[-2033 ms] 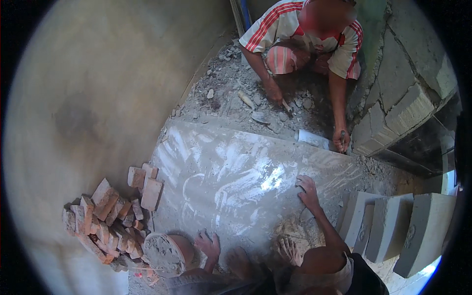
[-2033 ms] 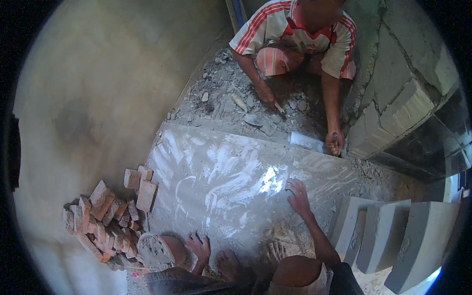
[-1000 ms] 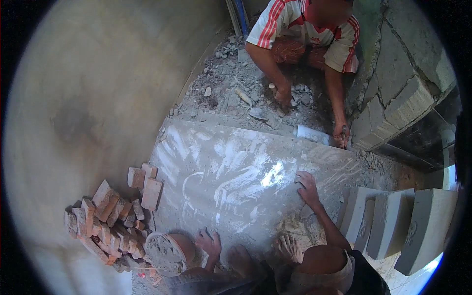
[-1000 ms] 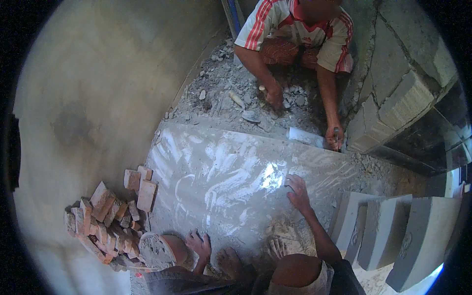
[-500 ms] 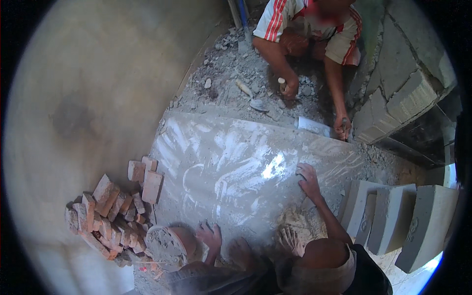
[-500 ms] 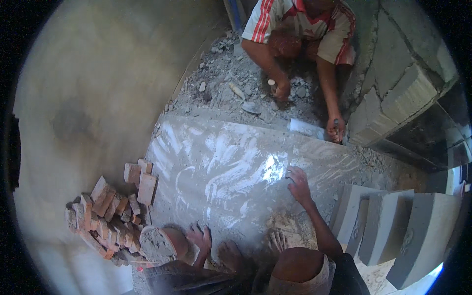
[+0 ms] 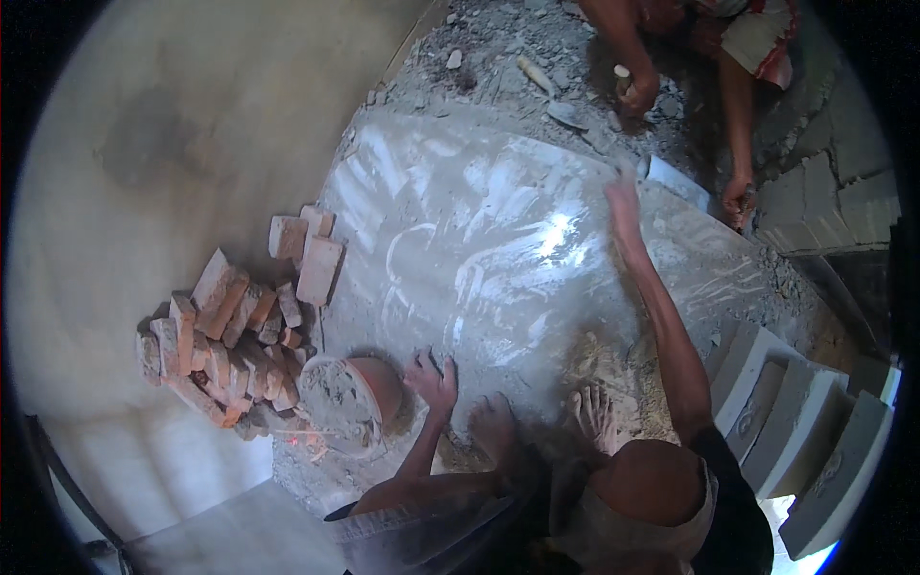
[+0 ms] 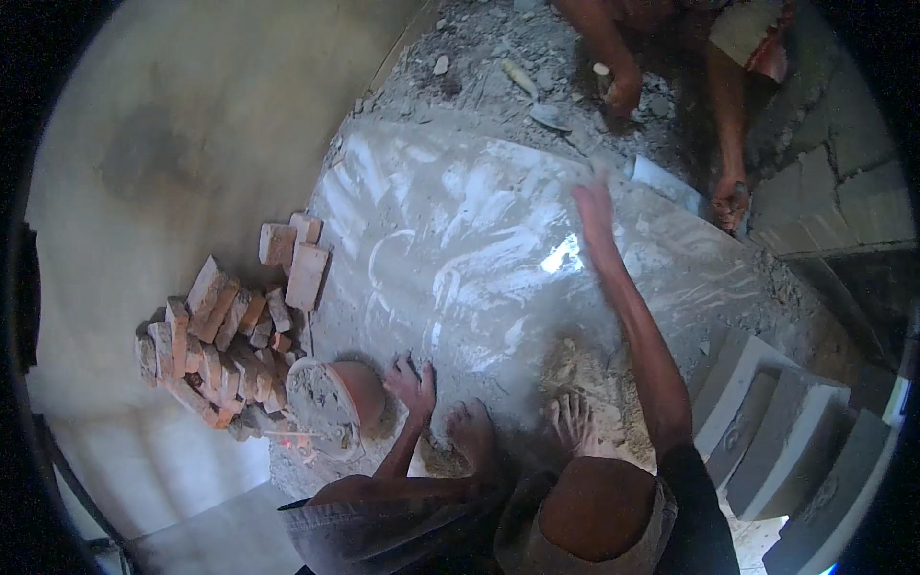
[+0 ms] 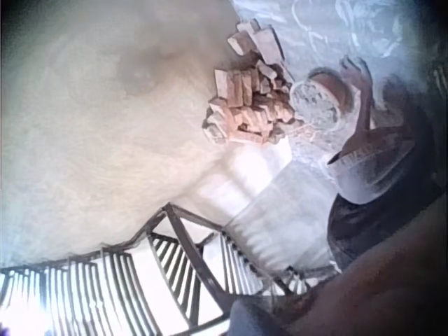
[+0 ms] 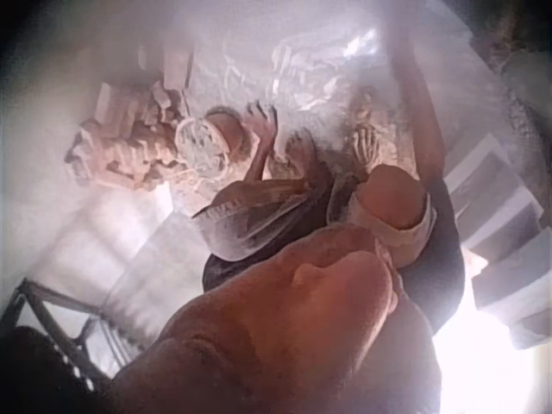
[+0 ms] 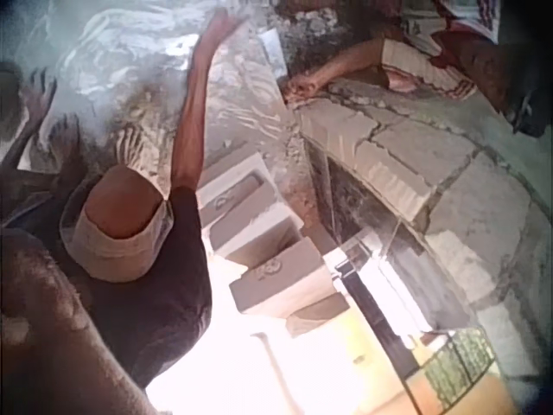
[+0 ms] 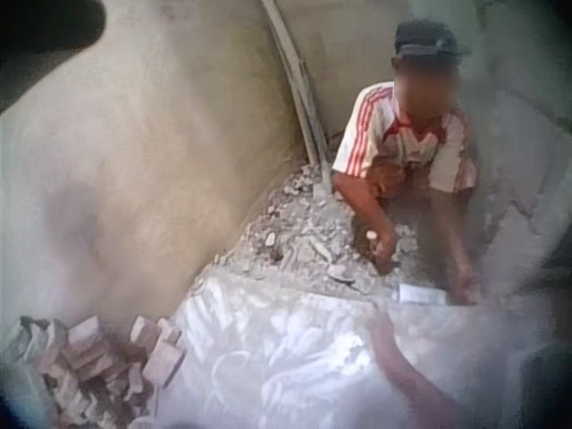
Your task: The person clears debris from a floor, using a trowel to scrape the surface and picking up pieces of broken masonry by hand to place them into a bucket.
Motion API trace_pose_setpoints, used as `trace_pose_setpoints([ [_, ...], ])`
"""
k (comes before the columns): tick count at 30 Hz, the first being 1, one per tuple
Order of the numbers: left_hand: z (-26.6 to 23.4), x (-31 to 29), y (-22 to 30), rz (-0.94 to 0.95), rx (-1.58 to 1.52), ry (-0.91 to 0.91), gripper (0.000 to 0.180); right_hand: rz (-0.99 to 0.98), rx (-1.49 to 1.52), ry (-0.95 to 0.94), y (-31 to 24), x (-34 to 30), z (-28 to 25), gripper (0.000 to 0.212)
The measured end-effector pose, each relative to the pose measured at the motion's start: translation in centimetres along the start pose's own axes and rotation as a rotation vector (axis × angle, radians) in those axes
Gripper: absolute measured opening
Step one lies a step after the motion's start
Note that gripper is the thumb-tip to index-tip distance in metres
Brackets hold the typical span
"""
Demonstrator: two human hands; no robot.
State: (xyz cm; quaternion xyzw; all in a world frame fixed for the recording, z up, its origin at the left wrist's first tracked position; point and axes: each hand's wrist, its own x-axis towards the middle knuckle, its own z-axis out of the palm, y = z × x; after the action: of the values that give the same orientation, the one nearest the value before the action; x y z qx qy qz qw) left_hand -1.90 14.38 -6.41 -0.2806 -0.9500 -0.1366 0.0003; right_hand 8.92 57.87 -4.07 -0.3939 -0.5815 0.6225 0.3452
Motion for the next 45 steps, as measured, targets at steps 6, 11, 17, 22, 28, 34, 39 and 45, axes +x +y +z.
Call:
trace_pose_setpoints([
  [6,0.1,-0.1,0.2,0.014,0.029,0.025,0.05,-0.156,-0.064,-0.114,0.5,7.7,11.2,0.086],
  [11,-0.2,-0.3,-0.4,-0.028,0.003,0.003,0.05,-0.022,-0.003,-0.005,3.4,15.1,17.0,0.09],
  [17,0.0,-0.1,-0.2,-0.04,-0.016,-0.027,0.048,0.118,-0.157,0.234,6.5,18.2,18.5,0.055],
  [22,0.1,-0.1,-0.2,-0.01,-0.011,-0.023,0.05,-0.026,-0.233,0.197,8.0,18.8,17.9,0.057],
  [28,0.0,0.0,-0.3,-0.013,-0.002,-0.016,0.05,0.291,-0.218,0.203,5.3,18.0,17.7,0.067],
  [34,0.2,0.1,0.4,-0.024,-0.015,-0.049,0.051,0.228,-0.228,0.124,3.9,17.0,16.4,0.066],
  [39,0.2,0.1,0.1,-0.051,-0.011,-0.057,0.052,0.294,-0.147,0.165,3.4,16.9,16.5,0.078],
  [45,0.4,0.1,0.0,-0.022,-0.011,-0.038,0.05,0.217,-0.138,0.165,4.0,17.0,16.4,0.063],
])
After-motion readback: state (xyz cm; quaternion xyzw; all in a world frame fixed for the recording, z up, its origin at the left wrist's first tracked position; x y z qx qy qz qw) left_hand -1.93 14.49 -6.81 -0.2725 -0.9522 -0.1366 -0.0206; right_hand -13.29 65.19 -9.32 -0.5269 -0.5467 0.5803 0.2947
